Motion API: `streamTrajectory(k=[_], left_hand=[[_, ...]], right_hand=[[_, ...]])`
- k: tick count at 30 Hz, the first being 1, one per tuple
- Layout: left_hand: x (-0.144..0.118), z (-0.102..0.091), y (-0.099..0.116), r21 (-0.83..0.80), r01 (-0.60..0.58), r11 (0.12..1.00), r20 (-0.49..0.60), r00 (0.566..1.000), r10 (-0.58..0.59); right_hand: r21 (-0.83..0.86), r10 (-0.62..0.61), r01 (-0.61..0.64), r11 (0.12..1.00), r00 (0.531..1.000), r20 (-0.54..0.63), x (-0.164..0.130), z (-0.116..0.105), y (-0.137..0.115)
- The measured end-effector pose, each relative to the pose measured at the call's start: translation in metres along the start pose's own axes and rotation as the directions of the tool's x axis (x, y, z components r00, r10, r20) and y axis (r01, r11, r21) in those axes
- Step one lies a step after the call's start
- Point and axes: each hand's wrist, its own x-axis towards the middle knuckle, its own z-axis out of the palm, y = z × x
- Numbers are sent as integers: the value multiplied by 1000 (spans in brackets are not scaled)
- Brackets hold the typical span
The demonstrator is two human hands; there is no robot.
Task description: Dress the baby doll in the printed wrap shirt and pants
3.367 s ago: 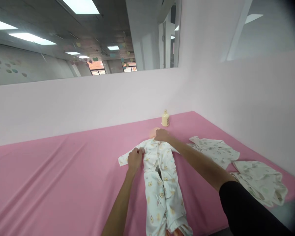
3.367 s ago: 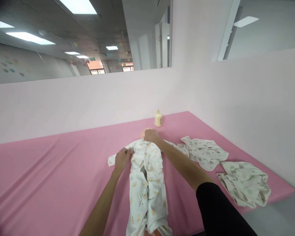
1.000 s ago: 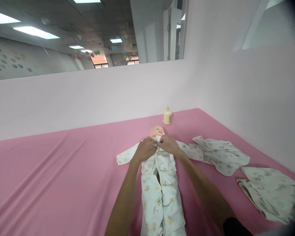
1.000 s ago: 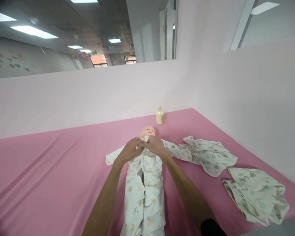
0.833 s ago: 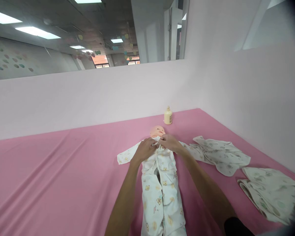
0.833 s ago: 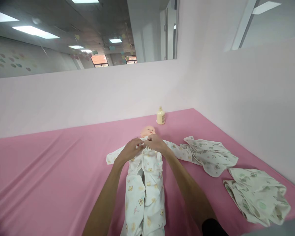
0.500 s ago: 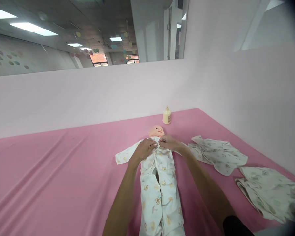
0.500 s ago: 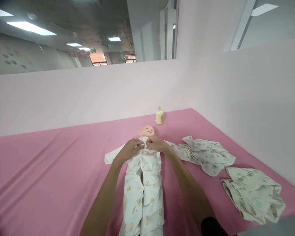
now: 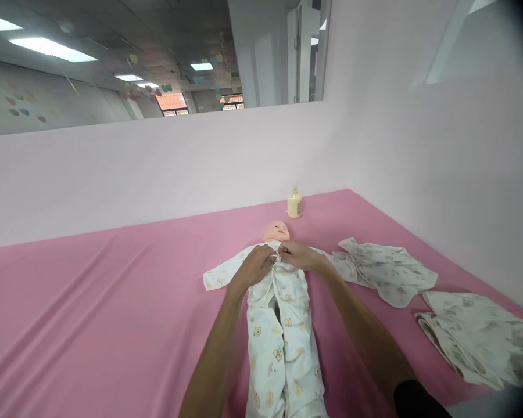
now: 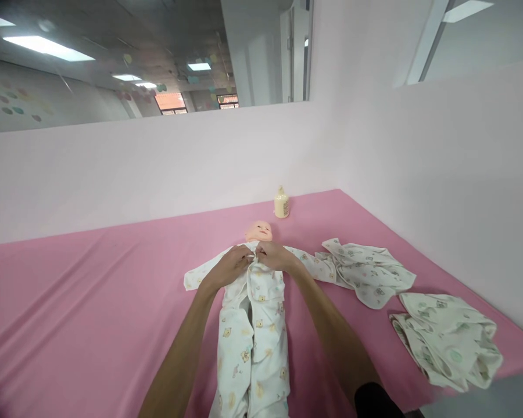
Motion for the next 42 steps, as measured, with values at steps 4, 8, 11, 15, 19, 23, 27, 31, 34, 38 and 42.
streamTrajectory(k=[4, 8, 11, 15, 19, 23, 27, 31, 34, 38, 42], left_hand=[[0, -3, -1, -44, 12, 999, 4, 1000, -12], [1, -2, 0, -43, 23, 999, -2, 1000, -23], [1, 0, -1, -38, 40, 998, -9, 999, -41], [1, 1, -4, -41, 42, 998, -20, 999, -43], [1, 0, -2, -41, 35, 999, -17, 999, -36], [0, -5, -2, -73, 54, 996, -8, 998, -55], [-3, -14, -10, -86, 151, 985, -49, 987, -156], [-6, -18, -16, -95, 239, 966, -87, 965, -247], [-5, -16, -15, -84, 247, 965, -84, 964, -254], [-3, -14, -13, -64, 241, 968, -77, 966, -246], [-2, -14, -13, -24, 236, 971, -82, 968, -237]], right_hand=[[137, -19, 10, 990, 998, 63, -1, -3, 2], [154, -26, 8, 988, 993, 116, -2, -5, 1], [114, -16, 5, 994, 995, 100, -1, -4, 1], [38, -29, 27, 999, 998, 59, 0, -2, 1], [-25, -46, 46, 999, 999, 13, 2, 1, 0], [-46, 0, -4, 999, 997, -81, 2, 0, -1], [-108, 92, -112, 988, 980, -178, -2, -8, 0], [-140, 178, -205, 969, 966, -186, -9, -6, -9], [-162, 154, -178, 971, 976, -152, -13, 6, -23], [-290, 159, -173, 941, 985, -73, -14, 22, -38], [-435, 172, -200, 878, 980, -104, -14, 31, -44]])
